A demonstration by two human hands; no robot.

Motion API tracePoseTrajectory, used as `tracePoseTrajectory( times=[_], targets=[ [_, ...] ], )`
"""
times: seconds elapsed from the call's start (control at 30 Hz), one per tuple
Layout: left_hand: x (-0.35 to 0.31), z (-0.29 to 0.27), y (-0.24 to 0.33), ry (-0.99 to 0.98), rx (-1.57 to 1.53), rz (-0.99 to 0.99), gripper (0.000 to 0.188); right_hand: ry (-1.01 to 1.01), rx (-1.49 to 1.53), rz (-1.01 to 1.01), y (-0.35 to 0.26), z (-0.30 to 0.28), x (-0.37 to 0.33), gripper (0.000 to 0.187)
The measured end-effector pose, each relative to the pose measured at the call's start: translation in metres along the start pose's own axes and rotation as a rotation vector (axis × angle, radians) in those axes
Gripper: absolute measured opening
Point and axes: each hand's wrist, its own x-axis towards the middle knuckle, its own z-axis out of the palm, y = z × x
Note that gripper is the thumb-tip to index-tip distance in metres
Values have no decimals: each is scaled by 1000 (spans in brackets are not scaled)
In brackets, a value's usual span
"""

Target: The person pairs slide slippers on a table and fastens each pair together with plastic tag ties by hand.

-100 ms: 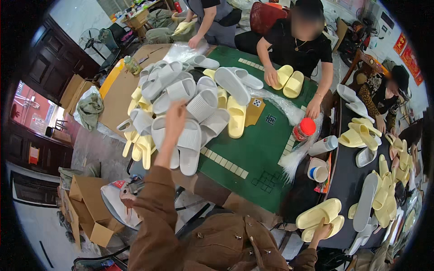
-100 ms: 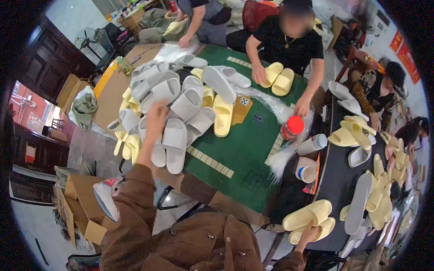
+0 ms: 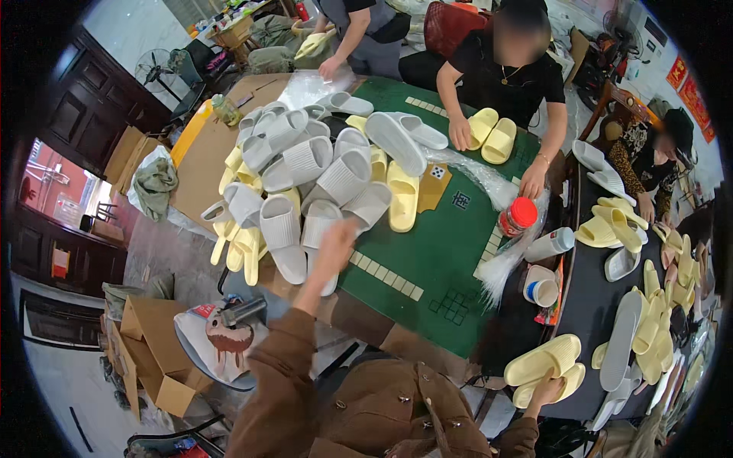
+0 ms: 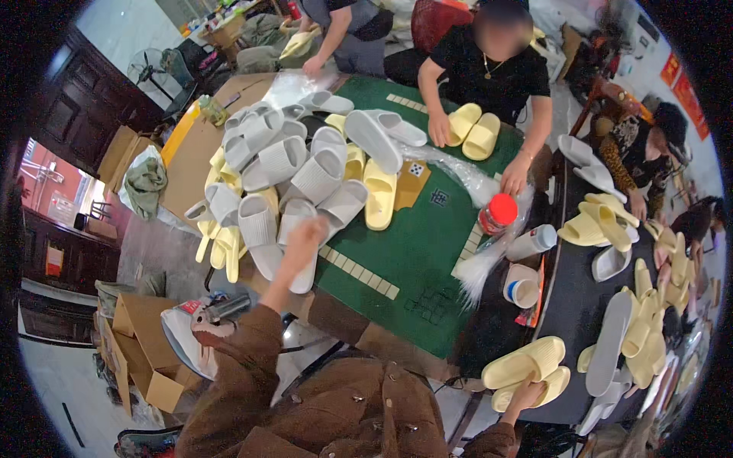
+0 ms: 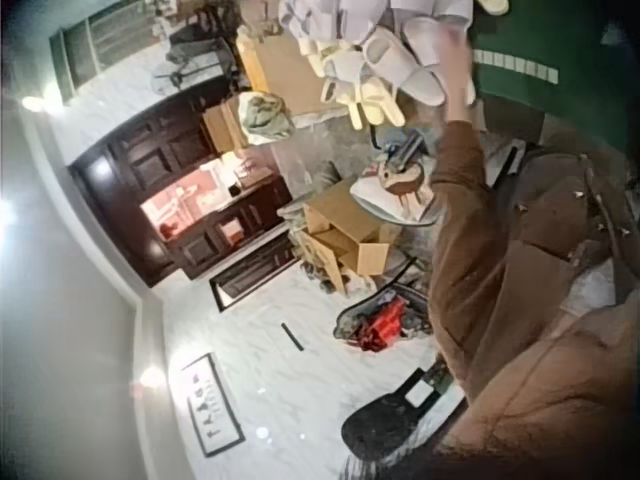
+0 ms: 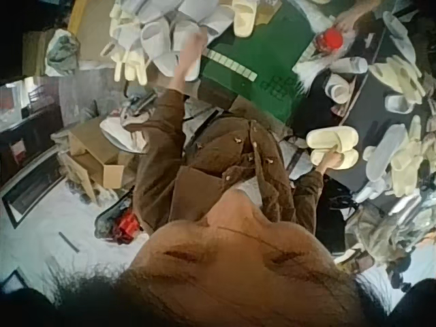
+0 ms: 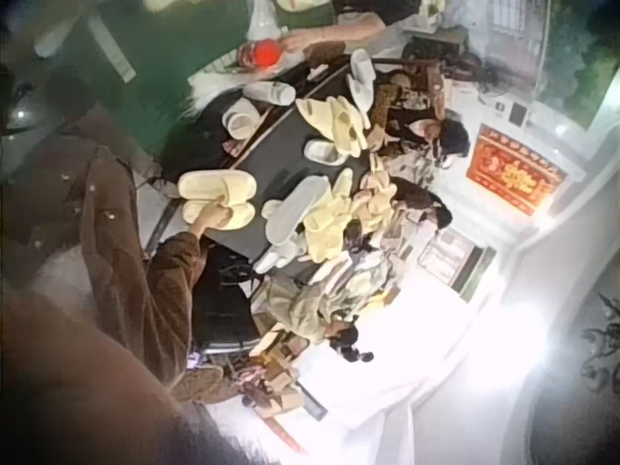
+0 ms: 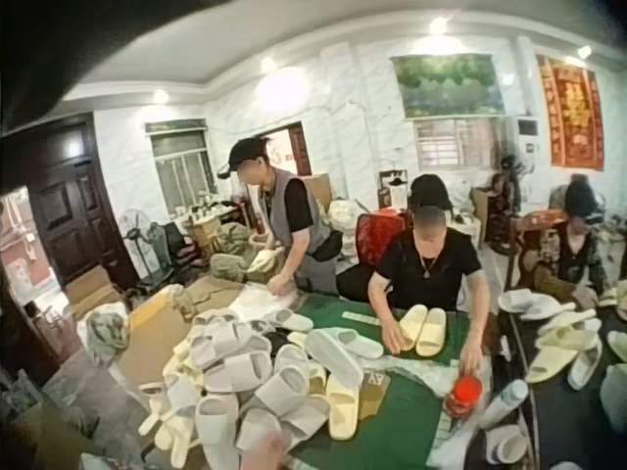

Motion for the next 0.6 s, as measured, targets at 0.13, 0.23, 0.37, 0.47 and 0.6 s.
tracePoseTrajectory(
  times=[0.13, 0.23, 0.37, 0.47, 0.6],
  targets=[
    [-89, 88, -41, -406, -11, 108, 25, 60, 79, 31, -9, -7, -2, 55],
    [-142, 136, -57, -542, -58, 98, 29, 0, 252, 104, 3, 3, 1, 51],
    [-170, 171, -62, -837, 26, 156, 33, 64, 565, 86, 44, 27, -5, 47],
    [-176, 183, -69, -839, 35, 195, 34, 216, 656, 36, 64, 25, -16, 46],
    [-169, 175, -79, -857, 78, 107, 34, 359, 726, 117, 65, -4, -57, 47]
  ],
)
